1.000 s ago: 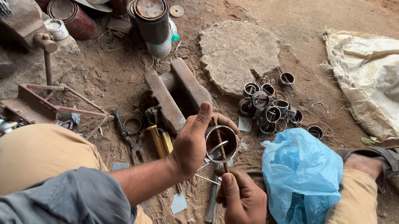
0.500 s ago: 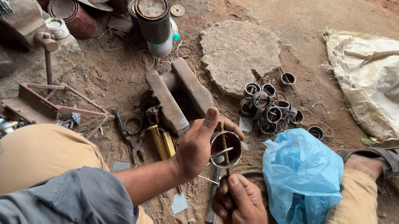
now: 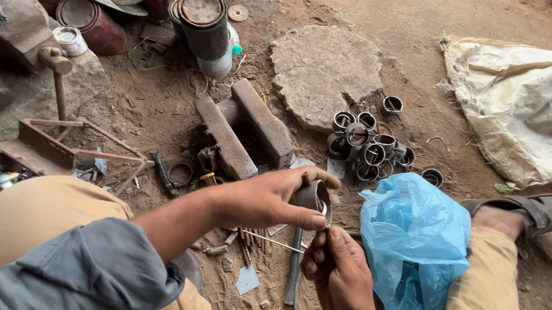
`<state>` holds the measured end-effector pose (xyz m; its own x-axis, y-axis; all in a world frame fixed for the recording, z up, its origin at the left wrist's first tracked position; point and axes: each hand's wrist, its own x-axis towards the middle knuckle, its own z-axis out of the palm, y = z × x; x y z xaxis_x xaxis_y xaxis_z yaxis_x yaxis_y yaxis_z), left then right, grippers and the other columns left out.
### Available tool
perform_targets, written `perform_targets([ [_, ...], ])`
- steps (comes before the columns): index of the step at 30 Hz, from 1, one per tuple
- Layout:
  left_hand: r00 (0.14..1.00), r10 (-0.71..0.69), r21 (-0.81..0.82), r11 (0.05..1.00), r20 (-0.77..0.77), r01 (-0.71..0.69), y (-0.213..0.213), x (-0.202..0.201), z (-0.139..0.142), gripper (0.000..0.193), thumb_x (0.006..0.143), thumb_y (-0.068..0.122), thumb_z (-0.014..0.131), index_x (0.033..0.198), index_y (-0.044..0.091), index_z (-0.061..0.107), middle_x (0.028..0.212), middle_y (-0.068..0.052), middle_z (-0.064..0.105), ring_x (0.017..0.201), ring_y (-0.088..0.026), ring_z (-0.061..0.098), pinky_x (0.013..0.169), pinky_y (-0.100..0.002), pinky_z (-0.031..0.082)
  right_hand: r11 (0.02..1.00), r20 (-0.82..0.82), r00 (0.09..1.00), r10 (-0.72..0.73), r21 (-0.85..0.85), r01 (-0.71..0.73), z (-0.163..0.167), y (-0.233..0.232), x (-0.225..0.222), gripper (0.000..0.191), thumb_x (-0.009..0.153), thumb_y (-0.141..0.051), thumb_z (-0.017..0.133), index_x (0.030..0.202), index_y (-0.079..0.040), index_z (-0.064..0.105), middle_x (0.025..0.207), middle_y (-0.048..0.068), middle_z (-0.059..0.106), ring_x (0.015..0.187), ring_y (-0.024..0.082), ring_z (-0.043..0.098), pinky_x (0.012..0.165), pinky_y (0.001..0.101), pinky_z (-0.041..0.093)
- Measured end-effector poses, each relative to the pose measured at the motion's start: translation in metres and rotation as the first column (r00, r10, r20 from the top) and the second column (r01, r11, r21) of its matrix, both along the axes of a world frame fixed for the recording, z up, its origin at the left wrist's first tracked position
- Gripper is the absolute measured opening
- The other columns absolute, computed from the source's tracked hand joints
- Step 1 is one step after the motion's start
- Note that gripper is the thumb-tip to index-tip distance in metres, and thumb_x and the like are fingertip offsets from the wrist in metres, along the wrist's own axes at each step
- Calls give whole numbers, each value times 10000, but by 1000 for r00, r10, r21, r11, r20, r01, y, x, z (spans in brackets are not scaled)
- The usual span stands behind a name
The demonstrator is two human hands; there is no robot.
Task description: The person sits on the ground and welds metal rods into small cylindrical metal parts using a handheld welding torch. They pick up a cylinder, insert a rod, and weld it in place, repeating the process for multiple items.
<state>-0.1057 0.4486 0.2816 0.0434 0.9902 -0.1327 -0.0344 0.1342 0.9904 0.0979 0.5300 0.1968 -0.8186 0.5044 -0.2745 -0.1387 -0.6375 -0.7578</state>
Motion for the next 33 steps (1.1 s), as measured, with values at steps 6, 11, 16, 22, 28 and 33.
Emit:
perform_targets([
  [6,857,502,-166,841,-118,-515,15,-66,-35,589,810,347,807,1297,94,592,1113,-84,698,974,-198,687,854,-366,607,749,461,879,-120,623,-225,-13,15,-5,393,1010,-267,472,1358,-114,571,1011,43,685,852,147,679,691,298,570],
  [11,496,761,44,562,-417,-826,23,-114,-108,636,776,417,848,1267,110,584,1090,-106,711,989,-224,692,854,-371,580,734,376,915,-148,662,-154,-15,29,0,378,1040,-233,510,1352,-56,633,1055,162,725,925,174,706,752,303,575],
  [16,275,822,211,423,-499,-881,29,-118,-168,678,805,477,829,1293,98,552,1151,-143,690,1027,-268,681,882,-402,559,651,382,904,-190,738,-175,-9,32,4,354,1007,-212,520,1287,-50,663,1149,108,689,938,161,747,738,300,609],
  [22,302,793,164,444,-529,-881,15,-114,-189,694,850,492,776,1347,125,460,1169,-159,612,1028,-301,651,819,-443,562,625,393,895,-213,758,-184,-5,35,-3,333,1002,-206,545,1255,-41,685,1131,108,681,905,163,746,724,306,605],
  [28,114,818,364,370,-563,-855,17,-117,-191,650,859,482,815,1278,100,497,1145,-167,664,1046,-325,651,900,-457,537,619,395,903,-169,756,-215,-6,29,-12,321,989,-216,556,1227,-55,699,1165,95,673,868,159,758,712,298,598],
  [33,129,826,269,320,-548,-908,16,-118,-198,645,881,502,748,1322,118,477,1146,-154,659,1018,-301,689,843,-443,575,612,410,901,-145,752,-244,-2,26,-12,311,988,-223,560,1212,-67,708,1166,97,667,863,166,754,724,294,596],
])
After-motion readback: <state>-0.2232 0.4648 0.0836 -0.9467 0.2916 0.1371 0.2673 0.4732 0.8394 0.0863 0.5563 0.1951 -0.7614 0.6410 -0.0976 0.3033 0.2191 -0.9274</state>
